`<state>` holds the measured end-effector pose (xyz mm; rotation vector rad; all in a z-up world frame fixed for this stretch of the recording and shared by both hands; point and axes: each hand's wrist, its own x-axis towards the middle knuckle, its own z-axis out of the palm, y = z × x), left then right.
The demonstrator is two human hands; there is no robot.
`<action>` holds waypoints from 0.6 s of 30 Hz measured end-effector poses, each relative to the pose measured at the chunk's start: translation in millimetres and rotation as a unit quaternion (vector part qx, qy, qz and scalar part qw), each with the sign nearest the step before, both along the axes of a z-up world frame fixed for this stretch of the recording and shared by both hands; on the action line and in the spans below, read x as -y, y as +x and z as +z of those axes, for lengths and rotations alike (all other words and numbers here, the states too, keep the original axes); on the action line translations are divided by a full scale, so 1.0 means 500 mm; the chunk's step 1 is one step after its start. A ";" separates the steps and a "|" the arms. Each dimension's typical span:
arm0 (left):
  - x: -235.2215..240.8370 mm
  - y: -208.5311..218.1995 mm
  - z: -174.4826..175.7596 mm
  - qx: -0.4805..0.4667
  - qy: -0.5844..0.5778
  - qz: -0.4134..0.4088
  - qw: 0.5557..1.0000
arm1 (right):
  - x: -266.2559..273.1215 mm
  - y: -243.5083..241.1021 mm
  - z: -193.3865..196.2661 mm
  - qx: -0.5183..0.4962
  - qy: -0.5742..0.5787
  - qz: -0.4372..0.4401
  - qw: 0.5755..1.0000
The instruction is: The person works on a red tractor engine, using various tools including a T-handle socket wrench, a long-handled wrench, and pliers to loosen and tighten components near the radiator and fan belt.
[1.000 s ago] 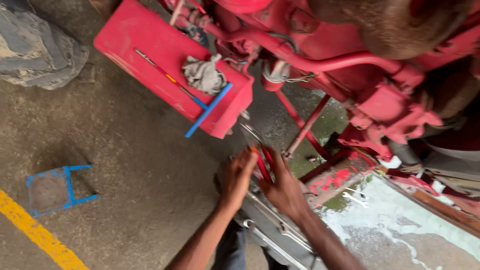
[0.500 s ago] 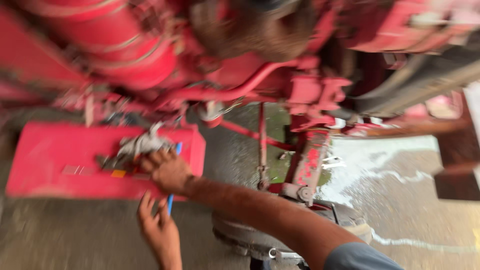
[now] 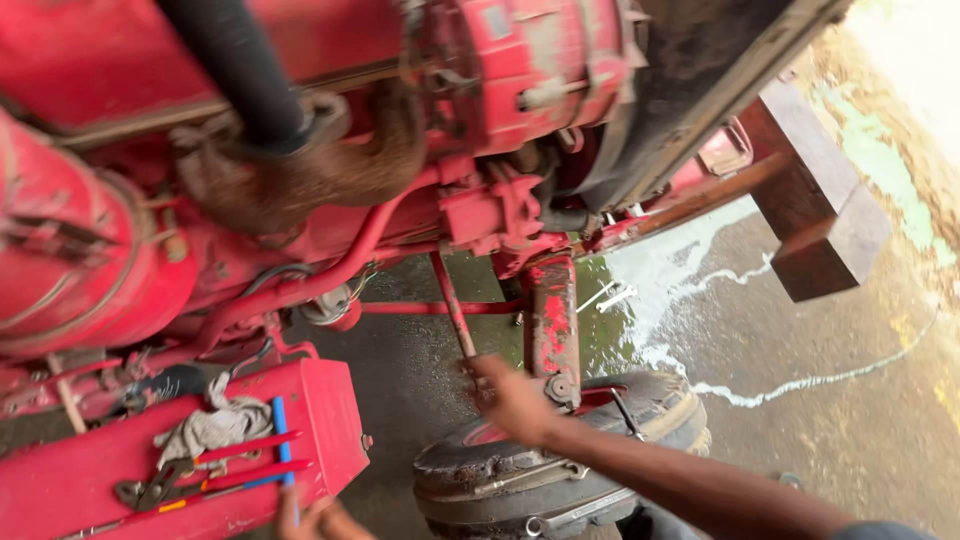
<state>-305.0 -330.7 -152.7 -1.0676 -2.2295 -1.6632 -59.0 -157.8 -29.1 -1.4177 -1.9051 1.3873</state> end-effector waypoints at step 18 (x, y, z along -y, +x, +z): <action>-0.912 0.405 0.344 -0.501 -0.219 -0.388 0.742 | -0.365 0.214 0.009 -0.126 0.176 -0.153 0.964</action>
